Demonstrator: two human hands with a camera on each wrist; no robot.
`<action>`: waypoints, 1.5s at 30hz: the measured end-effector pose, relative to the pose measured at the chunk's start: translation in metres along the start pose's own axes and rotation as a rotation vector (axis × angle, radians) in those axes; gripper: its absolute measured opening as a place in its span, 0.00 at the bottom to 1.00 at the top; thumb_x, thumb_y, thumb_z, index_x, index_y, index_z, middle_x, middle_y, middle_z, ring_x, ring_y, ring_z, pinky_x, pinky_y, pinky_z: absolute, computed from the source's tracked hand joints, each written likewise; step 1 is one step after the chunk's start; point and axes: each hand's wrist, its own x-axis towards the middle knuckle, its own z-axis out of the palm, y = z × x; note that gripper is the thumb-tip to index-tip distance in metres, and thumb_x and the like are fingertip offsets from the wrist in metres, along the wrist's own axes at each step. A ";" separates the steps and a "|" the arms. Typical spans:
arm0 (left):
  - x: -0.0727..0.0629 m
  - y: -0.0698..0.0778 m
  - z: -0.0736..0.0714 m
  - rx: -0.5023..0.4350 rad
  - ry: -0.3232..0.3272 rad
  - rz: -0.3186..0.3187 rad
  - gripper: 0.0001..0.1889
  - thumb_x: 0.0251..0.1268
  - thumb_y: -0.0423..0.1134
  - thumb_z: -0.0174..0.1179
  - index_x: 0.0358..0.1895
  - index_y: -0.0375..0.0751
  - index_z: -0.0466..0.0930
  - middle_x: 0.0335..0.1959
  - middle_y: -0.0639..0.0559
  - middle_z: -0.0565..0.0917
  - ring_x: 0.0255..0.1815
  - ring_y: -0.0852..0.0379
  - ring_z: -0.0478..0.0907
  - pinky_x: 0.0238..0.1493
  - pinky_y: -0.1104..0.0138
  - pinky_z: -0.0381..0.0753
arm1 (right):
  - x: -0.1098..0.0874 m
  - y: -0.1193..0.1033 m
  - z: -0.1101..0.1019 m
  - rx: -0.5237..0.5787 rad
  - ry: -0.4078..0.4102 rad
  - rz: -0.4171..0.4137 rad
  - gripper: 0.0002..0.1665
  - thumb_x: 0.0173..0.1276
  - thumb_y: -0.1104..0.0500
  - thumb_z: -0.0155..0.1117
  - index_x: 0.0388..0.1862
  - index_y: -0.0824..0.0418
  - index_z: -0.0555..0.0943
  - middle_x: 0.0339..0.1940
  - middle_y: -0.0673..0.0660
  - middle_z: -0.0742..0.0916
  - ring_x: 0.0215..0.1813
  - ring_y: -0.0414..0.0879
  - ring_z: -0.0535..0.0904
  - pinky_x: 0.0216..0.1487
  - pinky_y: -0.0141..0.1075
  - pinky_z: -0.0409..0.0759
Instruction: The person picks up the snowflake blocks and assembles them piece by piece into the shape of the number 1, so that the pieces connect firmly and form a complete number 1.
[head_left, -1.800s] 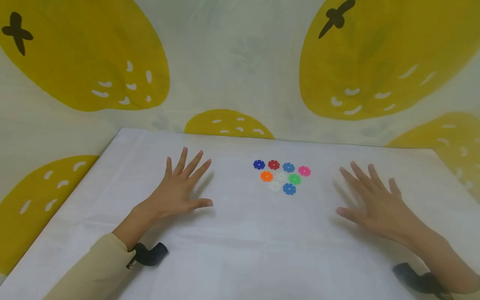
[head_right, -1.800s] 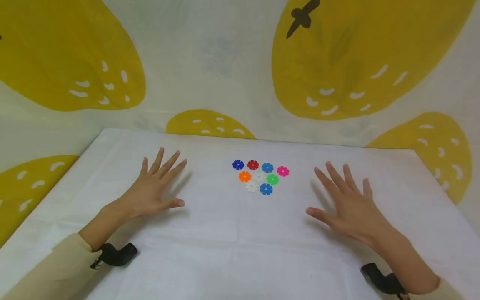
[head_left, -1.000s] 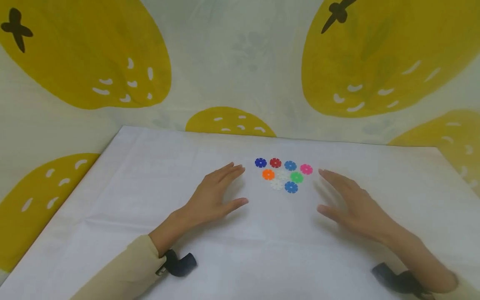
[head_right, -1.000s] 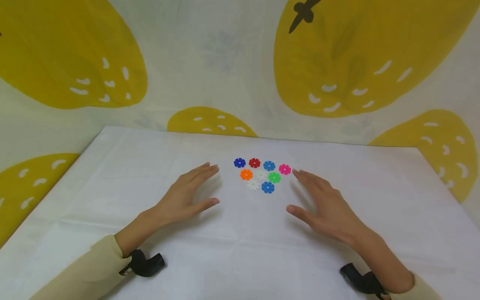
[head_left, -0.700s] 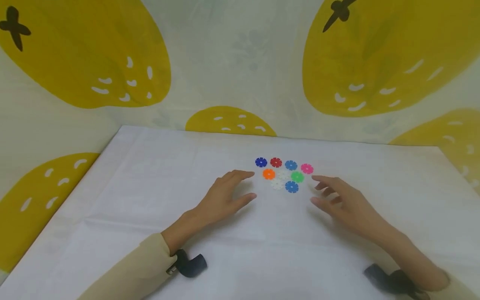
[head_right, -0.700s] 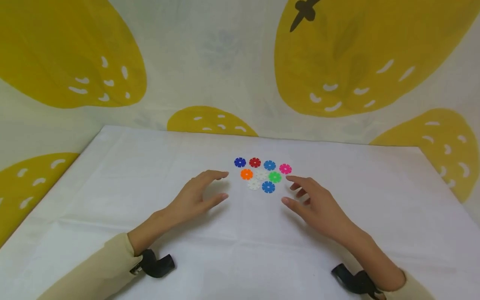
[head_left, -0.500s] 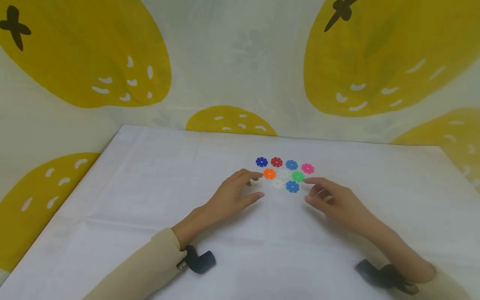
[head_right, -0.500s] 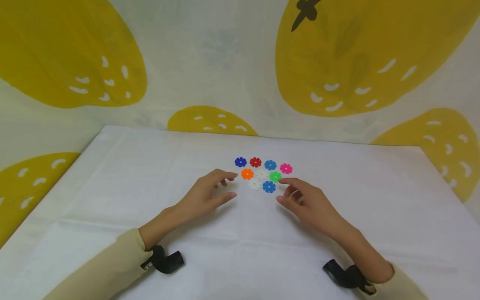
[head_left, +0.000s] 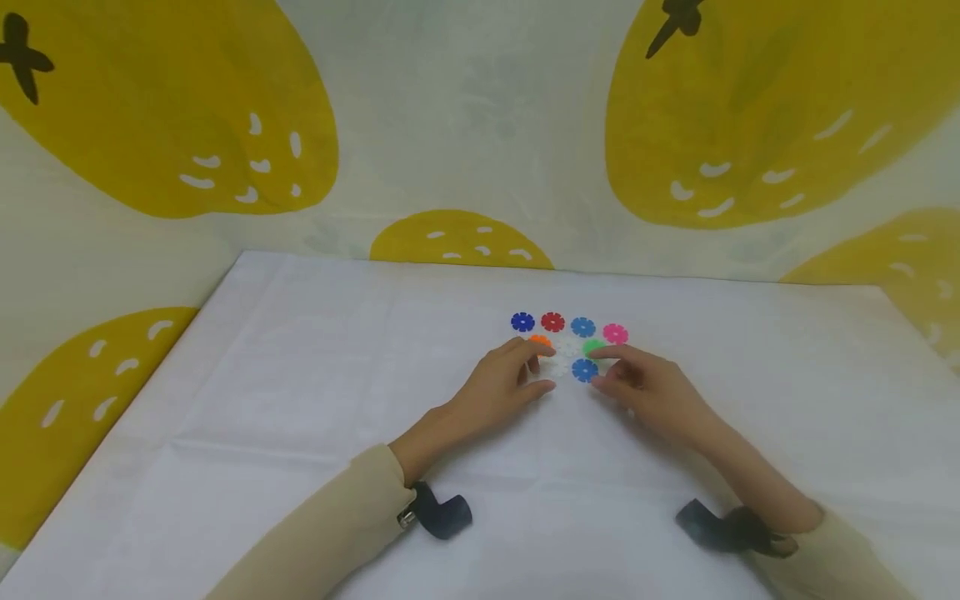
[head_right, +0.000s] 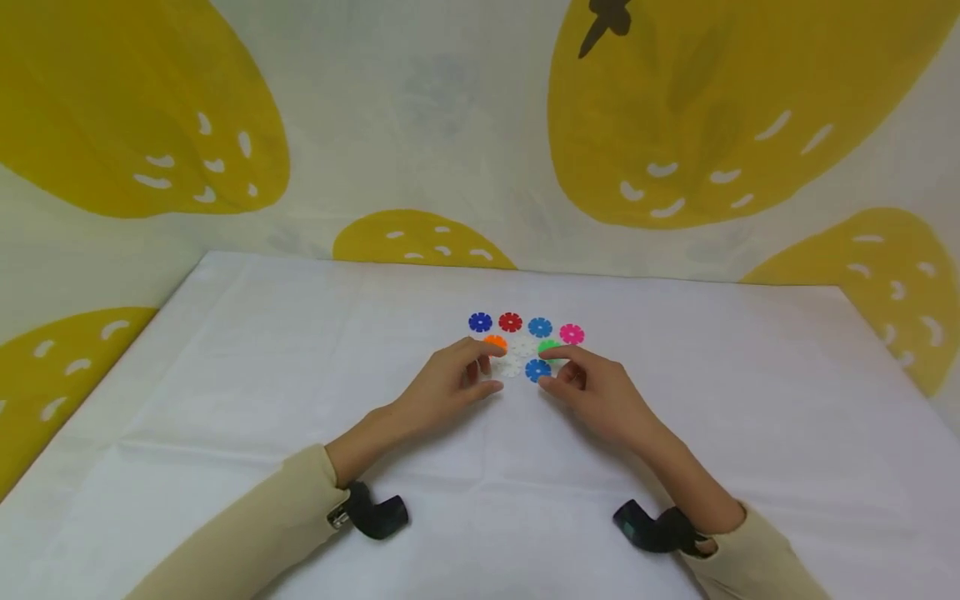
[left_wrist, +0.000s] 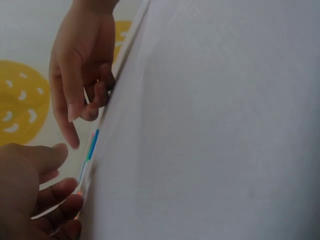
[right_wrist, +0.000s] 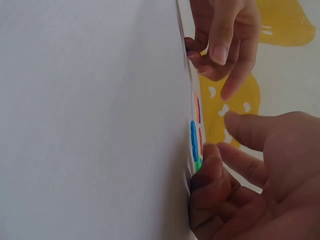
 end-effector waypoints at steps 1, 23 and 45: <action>0.001 0.000 0.002 0.002 -0.004 -0.008 0.20 0.62 0.38 0.65 0.57 0.40 0.76 0.32 0.54 0.76 0.31 0.61 0.71 0.34 0.73 0.72 | 0.001 0.000 0.001 -0.008 0.007 0.000 0.25 0.63 0.52 0.68 0.59 0.54 0.77 0.31 0.52 0.80 0.32 0.47 0.75 0.30 0.34 0.78; 0.011 0.002 0.017 0.159 0.044 -0.100 0.20 0.62 0.40 0.65 0.56 0.41 0.78 0.19 0.58 0.72 0.22 0.62 0.68 0.24 0.74 0.66 | 0.004 -0.005 0.016 -0.079 0.113 -0.006 0.22 0.62 0.55 0.69 0.55 0.57 0.79 0.23 0.51 0.77 0.26 0.45 0.72 0.27 0.32 0.73; 0.008 0.003 0.012 0.123 -0.042 -0.105 0.16 0.59 0.45 0.68 0.49 0.44 0.83 0.20 0.57 0.72 0.24 0.62 0.68 0.28 0.73 0.68 | 0.004 -0.006 0.013 -0.063 0.069 0.021 0.20 0.61 0.56 0.70 0.50 0.62 0.79 0.22 0.52 0.76 0.26 0.46 0.72 0.26 0.33 0.71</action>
